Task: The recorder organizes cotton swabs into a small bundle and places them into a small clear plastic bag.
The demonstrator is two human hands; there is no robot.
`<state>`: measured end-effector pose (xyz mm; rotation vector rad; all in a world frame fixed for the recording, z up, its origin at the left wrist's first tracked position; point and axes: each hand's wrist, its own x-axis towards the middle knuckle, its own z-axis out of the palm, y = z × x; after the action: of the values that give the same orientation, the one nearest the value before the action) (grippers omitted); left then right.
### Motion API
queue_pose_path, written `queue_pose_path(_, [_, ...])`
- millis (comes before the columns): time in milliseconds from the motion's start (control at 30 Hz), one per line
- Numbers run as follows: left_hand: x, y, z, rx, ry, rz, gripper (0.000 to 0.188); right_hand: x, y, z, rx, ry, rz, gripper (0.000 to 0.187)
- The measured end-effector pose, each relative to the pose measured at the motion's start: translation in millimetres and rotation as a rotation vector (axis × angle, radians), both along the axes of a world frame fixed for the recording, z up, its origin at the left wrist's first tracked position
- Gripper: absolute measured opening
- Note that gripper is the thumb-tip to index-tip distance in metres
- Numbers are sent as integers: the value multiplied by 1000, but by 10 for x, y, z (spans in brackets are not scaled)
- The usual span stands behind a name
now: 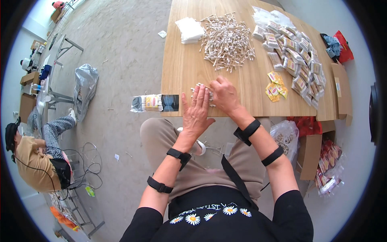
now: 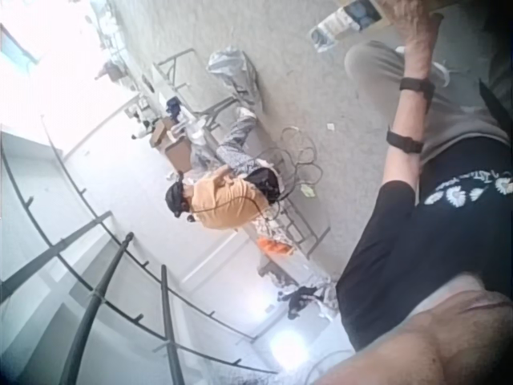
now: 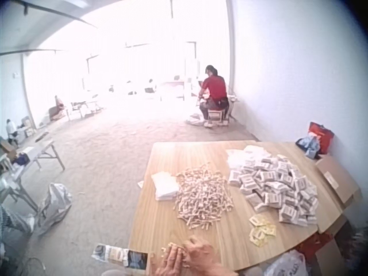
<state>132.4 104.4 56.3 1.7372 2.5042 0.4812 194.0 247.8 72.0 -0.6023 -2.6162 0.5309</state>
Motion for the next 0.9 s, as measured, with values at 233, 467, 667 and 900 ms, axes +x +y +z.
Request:
queue_pose_path(233, [24,-28,-121,-29,109,66,111,338,-293,92,-90,30,86,62])
queue_pose_path(467, [-122,-21,-3,35,58,-10,112,405,-414,-25,14,-208,93,100])
queue_pose_path(667, [-163,-29,-4,23,60,-35,114,404,-423,-85,63,-220,60,98])
queue_pose_path(900, [-111,-59,11,-12,104,-9,109,366,-73,43,-114,79,54,60])
